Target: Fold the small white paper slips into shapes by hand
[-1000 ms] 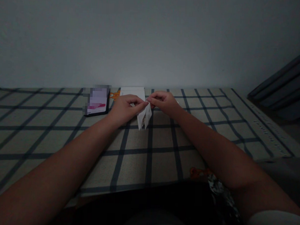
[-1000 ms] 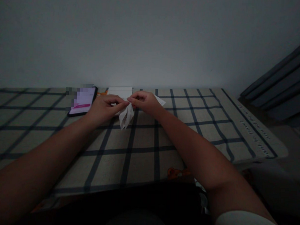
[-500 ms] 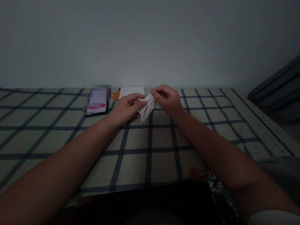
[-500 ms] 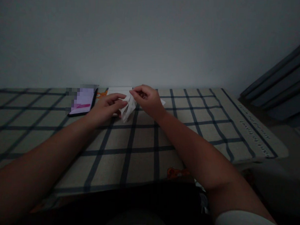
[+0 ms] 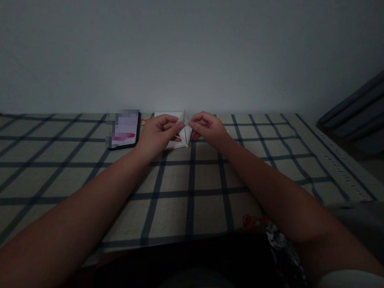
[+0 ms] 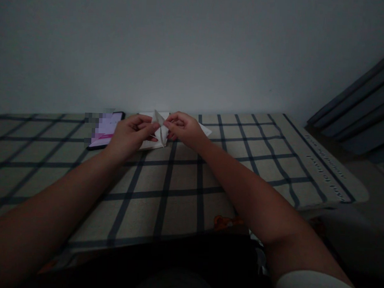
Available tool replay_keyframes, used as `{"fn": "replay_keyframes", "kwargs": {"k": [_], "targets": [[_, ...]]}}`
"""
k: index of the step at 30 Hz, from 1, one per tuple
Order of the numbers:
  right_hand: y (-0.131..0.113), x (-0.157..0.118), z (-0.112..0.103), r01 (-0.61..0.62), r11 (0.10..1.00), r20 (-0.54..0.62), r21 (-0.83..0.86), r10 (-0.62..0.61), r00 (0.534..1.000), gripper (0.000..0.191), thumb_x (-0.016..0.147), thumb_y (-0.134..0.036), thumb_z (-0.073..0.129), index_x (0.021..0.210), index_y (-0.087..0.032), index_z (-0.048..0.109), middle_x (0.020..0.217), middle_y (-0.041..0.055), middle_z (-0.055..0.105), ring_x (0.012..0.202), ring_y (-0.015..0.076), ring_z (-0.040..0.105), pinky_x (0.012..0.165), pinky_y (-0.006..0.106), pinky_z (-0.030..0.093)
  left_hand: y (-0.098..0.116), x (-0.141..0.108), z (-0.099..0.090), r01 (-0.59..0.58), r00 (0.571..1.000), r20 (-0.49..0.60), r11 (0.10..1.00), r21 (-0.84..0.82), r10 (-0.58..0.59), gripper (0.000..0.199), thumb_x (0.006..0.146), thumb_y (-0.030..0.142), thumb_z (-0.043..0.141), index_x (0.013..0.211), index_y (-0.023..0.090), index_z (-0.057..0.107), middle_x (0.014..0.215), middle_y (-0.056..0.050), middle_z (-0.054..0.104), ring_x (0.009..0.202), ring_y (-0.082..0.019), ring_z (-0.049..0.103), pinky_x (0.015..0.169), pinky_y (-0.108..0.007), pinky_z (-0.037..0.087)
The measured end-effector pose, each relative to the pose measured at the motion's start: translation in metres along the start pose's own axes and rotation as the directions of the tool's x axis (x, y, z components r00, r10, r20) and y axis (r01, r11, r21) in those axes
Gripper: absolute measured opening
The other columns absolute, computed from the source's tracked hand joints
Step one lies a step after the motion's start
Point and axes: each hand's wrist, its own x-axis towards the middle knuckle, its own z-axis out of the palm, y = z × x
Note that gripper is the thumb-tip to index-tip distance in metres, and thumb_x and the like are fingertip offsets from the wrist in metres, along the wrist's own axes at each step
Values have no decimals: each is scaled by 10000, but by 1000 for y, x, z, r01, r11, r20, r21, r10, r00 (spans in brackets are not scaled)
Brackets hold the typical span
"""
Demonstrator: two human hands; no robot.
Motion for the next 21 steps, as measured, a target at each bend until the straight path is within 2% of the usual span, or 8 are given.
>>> {"fn": "replay_keyframes", "kwargs": {"k": [4, 10, 13, 16, 21], "targets": [[0, 2, -2, -40, 999, 7, 31, 40, 999, 381, 809, -491, 788, 905, -193, 571, 716, -32, 621, 637, 110, 631, 628, 253, 573, -3, 1, 0, 45, 999, 28, 999, -21, -44, 366, 719, 406, 858, 932, 167, 680, 787, -8, 739, 673, -147, 712, 685, -298, 644], [-1, 2, -2, -31, 999, -64, 41, 34, 997, 332, 800, -430, 793, 853, -201, 560, 708, -39, 597, 611, 103, 597, 595, 248, 550, -1, -1, 2, 84, 991, 111, 996, -25, -81, 356, 779, 419, 799, 1005, 156, 717, 817, -27, 751, 711, -179, 742, 730, -342, 663], [-2, 2, -2, -39, 996, -61, 80, 44, 997, 363, 778, -462, 802, 855, -203, 560, 703, -44, 600, 605, 101, 598, 589, 242, 546, 1, -2, 2, 74, 994, 82, 997, -34, -71, 362, 788, 394, 794, 1046, 148, 726, 780, -21, 744, 700, -178, 742, 759, -355, 667], [-1, 2, -2, -86, 987, 1, 134, 87, 996, 414, 750, -501, 814, 876, -201, 558, 710, -45, 615, 612, 101, 610, 594, 239, 555, 2, -2, 1, 63, 997, 40, 998, -2, -63, 367, 778, 370, 810, 1057, 145, 730, 770, -22, 751, 689, -178, 746, 777, -358, 666], [2, 2, -1, -118, 988, 45, 103, 114, 993, 415, 742, -474, 833, 859, -198, 547, 710, -46, 614, 636, 103, 620, 605, 235, 555, 1, -2, 1, 57, 998, 32, 998, 37, -58, 339, 797, 348, 792, 1058, 142, 729, 788, -29, 764, 696, -186, 757, 773, -358, 664]]}}
